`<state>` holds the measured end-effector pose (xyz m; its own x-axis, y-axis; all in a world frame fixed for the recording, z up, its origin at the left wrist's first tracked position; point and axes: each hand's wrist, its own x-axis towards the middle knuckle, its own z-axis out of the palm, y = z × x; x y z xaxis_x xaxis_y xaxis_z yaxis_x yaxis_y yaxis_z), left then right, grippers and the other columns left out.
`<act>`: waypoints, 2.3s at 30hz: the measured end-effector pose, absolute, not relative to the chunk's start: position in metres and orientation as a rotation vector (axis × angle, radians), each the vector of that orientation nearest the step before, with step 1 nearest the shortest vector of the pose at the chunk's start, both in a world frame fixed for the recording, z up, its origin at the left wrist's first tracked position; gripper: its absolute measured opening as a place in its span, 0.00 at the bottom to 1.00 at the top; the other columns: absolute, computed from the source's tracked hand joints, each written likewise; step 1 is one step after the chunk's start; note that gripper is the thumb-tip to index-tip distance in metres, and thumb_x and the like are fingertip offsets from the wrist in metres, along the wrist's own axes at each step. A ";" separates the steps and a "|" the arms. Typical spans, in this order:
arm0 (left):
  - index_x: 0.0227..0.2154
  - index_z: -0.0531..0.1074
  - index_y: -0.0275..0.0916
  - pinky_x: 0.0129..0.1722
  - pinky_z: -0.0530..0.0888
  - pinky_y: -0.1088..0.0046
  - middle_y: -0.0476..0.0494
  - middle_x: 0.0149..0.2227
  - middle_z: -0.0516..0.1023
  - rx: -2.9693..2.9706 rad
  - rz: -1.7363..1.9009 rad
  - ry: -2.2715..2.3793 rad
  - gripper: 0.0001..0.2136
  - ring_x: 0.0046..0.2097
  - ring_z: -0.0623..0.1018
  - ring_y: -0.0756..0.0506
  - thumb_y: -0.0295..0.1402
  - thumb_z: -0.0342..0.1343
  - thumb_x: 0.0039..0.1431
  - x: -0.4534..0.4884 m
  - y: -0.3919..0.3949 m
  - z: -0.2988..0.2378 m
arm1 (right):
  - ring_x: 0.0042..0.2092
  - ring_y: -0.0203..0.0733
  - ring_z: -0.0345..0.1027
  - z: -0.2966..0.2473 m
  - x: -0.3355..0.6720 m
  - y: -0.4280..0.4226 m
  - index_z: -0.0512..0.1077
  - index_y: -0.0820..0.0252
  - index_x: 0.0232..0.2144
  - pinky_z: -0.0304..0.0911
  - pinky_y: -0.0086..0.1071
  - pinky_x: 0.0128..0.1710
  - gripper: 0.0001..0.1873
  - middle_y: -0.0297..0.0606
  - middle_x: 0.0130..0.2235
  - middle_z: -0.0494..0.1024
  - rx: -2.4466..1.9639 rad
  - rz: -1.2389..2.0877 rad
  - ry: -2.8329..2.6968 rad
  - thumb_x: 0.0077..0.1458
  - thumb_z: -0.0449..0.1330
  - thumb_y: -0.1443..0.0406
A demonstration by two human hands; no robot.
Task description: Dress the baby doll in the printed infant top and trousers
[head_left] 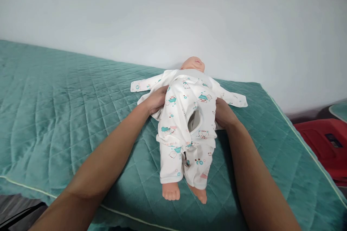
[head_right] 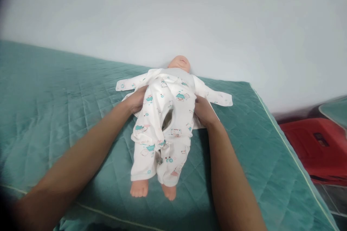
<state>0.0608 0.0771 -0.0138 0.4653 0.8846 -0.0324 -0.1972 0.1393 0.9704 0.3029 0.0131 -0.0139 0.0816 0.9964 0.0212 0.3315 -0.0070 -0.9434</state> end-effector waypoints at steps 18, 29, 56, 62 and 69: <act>0.38 0.81 0.38 0.51 0.78 0.57 0.42 0.36 0.85 1.056 0.976 0.784 0.11 0.47 0.82 0.37 0.35 0.66 0.51 0.069 0.076 -0.014 | 0.45 0.50 0.74 -0.022 0.304 0.016 0.78 0.55 0.31 0.69 0.43 0.47 0.08 0.34 0.38 0.83 -1.299 0.740 -1.378 0.46 0.68 0.60; 0.38 0.81 0.42 0.46 0.78 0.57 0.42 0.33 0.83 1.216 1.004 0.854 0.18 0.45 0.82 0.36 0.49 0.54 0.61 0.068 0.075 -0.021 | 0.47 0.54 0.74 -0.026 0.301 0.017 0.79 0.56 0.31 0.70 0.46 0.46 0.12 0.39 0.39 0.83 -1.373 0.678 -1.334 0.46 0.68 0.56; 0.33 0.72 0.39 0.45 0.72 0.68 0.44 0.37 0.80 1.466 1.287 1.165 0.04 0.40 0.76 0.45 0.32 0.55 0.56 0.061 0.089 -0.021 | 0.41 0.48 0.73 -0.042 0.312 0.028 0.75 0.56 0.35 0.67 0.40 0.43 0.10 0.38 0.38 0.82 -1.482 0.545 -1.262 0.47 0.63 0.63; 0.37 0.77 0.39 0.55 0.70 0.66 0.42 0.45 0.81 1.601 1.393 1.034 0.07 0.49 0.77 0.45 0.34 0.55 0.60 0.061 0.088 -0.011 | 0.38 0.41 0.70 -0.025 0.303 0.020 0.72 0.55 0.34 0.66 0.38 0.44 0.07 0.34 0.35 0.76 -1.367 0.368 -1.156 0.55 0.62 0.59; 0.43 0.78 0.44 0.64 0.65 0.63 0.43 0.59 0.74 1.838 1.279 0.797 0.09 0.62 0.72 0.44 0.33 0.53 0.65 0.059 0.086 -0.005 | 0.39 0.39 0.67 -0.015 0.297 0.012 0.73 0.54 0.34 0.63 0.34 0.40 0.07 0.32 0.36 0.75 -1.298 0.498 -1.335 0.56 0.64 0.59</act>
